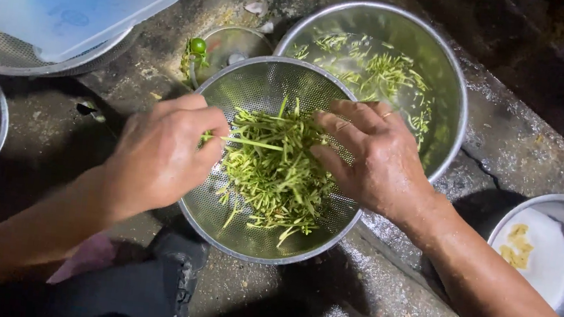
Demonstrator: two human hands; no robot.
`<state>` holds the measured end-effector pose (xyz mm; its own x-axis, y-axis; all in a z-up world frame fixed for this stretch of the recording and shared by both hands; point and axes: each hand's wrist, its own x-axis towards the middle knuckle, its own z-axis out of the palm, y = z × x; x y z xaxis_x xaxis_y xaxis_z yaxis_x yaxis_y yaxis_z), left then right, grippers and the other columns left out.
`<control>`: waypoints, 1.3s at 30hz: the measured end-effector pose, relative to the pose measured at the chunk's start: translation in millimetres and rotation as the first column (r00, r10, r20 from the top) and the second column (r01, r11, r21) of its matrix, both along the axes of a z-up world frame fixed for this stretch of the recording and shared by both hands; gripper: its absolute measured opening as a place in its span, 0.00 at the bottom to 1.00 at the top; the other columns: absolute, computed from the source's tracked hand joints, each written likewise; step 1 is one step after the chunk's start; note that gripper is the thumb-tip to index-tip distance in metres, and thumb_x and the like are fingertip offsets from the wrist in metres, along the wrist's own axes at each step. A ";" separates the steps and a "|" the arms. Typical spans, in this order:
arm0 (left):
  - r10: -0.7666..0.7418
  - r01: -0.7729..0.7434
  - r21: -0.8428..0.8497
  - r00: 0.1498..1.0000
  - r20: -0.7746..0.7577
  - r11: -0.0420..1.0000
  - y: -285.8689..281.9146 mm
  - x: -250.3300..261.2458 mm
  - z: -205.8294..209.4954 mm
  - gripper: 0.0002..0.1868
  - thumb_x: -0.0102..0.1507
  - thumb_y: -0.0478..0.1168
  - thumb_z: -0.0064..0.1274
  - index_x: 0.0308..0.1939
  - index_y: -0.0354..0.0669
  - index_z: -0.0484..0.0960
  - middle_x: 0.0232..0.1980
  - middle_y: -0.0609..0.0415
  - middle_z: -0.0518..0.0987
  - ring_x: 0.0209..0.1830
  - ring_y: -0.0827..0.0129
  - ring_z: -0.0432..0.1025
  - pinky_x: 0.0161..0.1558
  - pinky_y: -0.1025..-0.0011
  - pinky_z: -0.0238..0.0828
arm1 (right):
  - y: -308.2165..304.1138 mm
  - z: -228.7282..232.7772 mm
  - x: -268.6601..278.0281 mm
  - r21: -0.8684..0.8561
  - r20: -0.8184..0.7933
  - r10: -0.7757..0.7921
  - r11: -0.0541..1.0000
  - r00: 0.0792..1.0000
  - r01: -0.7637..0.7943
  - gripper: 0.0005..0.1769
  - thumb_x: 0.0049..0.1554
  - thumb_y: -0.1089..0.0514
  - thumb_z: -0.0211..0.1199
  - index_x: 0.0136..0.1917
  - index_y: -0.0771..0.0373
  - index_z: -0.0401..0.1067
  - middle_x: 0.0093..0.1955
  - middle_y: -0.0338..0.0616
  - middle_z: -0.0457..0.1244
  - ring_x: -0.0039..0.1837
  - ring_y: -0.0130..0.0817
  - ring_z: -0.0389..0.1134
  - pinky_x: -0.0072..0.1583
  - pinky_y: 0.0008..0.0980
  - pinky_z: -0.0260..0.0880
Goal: The person sits on the floor and processes green vegetables by hand, separating stems and leaves into a metal bowl. They then rinse the vegetables with water from a tap and transfer them into a metal colander to drain.
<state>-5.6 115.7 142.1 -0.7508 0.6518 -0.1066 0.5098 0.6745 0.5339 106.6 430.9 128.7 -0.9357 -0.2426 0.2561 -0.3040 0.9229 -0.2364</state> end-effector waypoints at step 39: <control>0.085 -0.201 0.358 0.945 0.315 0.912 8.2 23.9 -8.1 0.05 0.63 0.27 0.63 0.36 0.34 0.95 0.32 0.40 0.89 0.33 0.50 0.86 0.29 0.63 0.85 | -44.1 -19.6 -10.3 -0.735 0.288 -0.240 0.565 0.927 0.374 0.07 0.60 0.65 0.70 0.41 0.62 0.88 0.28 0.47 0.71 0.31 0.31 0.66 0.36 0.32 0.67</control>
